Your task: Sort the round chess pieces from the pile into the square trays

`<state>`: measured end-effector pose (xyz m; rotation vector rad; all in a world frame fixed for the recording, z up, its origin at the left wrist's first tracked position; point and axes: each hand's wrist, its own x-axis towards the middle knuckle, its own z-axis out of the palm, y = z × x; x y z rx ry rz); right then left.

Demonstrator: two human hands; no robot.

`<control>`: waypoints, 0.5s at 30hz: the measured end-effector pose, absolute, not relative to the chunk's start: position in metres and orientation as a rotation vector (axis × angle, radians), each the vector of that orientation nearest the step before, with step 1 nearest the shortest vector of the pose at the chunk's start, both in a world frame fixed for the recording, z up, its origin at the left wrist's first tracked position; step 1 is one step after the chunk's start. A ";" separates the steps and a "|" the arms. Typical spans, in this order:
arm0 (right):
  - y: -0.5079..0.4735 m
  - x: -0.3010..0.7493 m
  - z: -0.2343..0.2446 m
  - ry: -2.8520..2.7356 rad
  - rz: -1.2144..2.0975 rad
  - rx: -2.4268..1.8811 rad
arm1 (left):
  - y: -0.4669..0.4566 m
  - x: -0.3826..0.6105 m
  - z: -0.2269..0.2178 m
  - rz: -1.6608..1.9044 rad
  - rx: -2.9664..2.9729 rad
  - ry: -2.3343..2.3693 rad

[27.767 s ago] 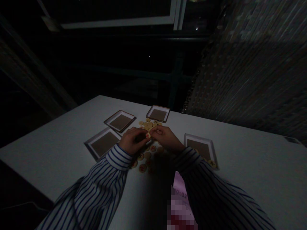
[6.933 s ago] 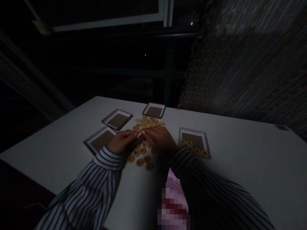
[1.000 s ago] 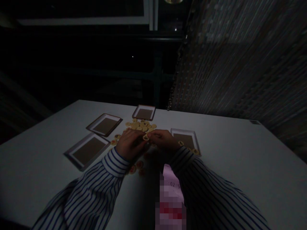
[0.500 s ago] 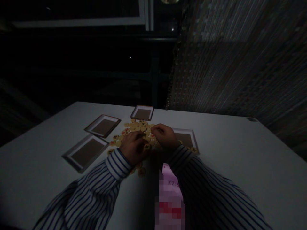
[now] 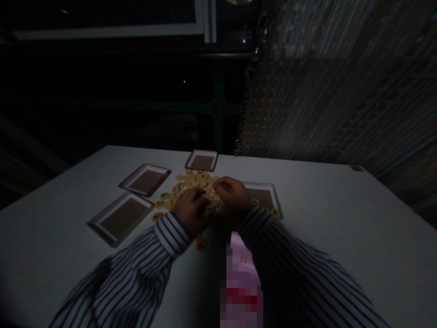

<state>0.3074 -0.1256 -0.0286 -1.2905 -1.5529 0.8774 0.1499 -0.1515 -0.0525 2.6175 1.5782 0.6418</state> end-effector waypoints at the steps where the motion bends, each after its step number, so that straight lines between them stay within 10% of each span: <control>1: -0.126 0.307 -0.029 -1.560 0.875 -1.296 | -0.151 0.150 -0.053 0.651 2.615 1.586; 15: -0.123 0.309 -0.036 -1.622 0.800 -1.297 | -0.149 0.145 -0.052 0.698 2.528 1.546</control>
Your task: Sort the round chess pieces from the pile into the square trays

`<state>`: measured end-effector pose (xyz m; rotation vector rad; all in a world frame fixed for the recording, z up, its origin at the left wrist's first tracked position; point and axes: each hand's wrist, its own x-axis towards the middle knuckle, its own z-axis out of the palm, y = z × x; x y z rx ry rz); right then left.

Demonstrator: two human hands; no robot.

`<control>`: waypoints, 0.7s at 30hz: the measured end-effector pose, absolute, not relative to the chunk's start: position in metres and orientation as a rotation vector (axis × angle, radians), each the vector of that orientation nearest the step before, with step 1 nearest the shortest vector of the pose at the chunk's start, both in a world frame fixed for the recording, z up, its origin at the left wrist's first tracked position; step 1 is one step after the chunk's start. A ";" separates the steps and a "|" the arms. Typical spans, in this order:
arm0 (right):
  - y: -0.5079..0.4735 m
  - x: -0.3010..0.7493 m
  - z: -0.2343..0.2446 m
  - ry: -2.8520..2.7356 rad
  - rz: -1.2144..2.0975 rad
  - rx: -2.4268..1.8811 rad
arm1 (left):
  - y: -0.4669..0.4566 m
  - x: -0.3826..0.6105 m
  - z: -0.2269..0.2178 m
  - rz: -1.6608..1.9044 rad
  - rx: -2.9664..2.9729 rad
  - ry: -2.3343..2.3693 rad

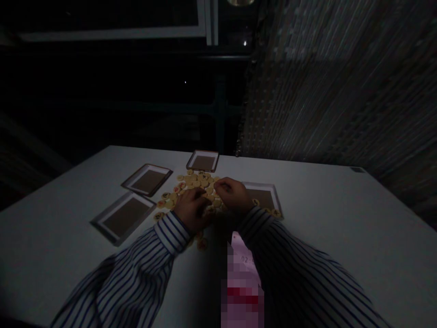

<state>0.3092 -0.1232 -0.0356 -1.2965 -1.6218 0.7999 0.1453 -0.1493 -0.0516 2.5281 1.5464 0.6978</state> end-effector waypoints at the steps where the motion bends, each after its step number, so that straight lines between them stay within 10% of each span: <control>1: -0.123 0.309 -0.037 -1.621 0.791 -1.304 | -0.147 0.143 -0.050 0.733 2.504 1.547; 21: -0.111 0.270 -0.014 -2.561 0.076 -1.539 | -0.115 0.093 -0.039 1.070 2.111 1.975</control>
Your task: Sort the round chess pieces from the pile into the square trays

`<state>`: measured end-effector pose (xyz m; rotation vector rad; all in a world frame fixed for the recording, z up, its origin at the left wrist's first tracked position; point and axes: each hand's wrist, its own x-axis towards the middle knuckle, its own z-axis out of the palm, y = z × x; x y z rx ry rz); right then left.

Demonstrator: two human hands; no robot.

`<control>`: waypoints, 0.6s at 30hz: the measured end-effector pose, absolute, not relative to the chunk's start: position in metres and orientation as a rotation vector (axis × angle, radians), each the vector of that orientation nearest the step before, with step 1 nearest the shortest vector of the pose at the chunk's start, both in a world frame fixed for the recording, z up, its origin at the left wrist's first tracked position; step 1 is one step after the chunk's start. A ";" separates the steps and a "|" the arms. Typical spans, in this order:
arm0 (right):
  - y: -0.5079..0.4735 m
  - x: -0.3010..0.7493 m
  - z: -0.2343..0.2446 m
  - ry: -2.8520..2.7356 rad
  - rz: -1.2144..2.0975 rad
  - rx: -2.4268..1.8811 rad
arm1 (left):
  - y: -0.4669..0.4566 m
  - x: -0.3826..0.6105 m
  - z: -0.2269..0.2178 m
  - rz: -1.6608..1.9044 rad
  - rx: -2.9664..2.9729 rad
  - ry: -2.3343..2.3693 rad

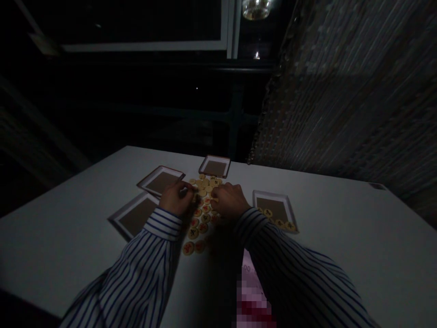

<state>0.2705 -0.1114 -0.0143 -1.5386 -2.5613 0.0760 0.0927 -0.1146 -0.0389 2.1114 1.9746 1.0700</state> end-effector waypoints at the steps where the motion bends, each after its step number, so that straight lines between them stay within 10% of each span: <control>1: -0.111 0.272 -0.016 -2.573 0.081 -1.533 | -0.115 0.093 -0.038 1.068 2.107 1.980; 18: -0.107 0.279 -0.022 -2.638 0.119 -1.431 | -0.118 0.094 -0.036 1.067 2.084 1.994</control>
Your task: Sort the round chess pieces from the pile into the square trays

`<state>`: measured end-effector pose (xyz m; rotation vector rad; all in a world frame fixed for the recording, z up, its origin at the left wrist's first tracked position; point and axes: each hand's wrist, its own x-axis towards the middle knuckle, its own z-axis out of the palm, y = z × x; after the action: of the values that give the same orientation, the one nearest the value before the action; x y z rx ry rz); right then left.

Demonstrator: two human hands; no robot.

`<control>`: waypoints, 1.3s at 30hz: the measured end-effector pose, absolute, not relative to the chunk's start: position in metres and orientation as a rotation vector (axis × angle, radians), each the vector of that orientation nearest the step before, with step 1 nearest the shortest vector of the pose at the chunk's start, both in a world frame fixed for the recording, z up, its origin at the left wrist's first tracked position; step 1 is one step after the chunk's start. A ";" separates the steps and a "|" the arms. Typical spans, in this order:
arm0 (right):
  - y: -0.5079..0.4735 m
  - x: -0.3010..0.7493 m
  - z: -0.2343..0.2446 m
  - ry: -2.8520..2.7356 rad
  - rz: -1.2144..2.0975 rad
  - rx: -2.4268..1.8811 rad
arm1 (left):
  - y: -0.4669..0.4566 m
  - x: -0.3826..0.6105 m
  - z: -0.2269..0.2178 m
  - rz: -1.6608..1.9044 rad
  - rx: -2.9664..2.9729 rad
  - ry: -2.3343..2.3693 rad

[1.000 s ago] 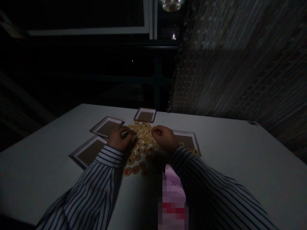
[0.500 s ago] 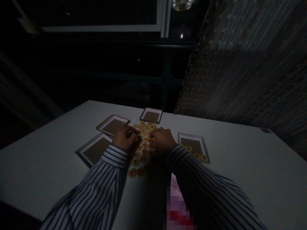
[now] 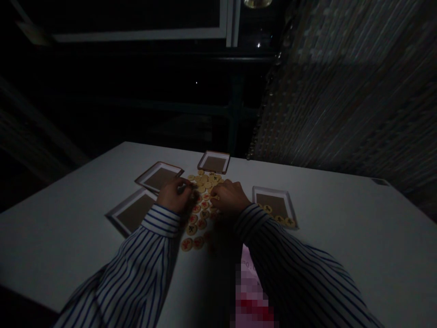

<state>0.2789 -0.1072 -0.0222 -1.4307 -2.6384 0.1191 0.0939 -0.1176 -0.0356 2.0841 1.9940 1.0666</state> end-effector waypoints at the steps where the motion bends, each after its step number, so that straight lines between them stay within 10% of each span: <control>1: -0.107 0.279 -0.022 -2.641 0.122 -1.428 | -0.118 0.094 -0.036 1.069 2.085 1.995; 39: -0.105 0.284 -0.022 -2.470 0.283 -1.372 | -0.122 0.096 -0.031 1.097 2.057 1.930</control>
<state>0.2838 -0.1045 -0.0221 -1.3718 -2.4704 0.2830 0.0961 -0.1217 -0.0305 2.0573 1.9296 1.0975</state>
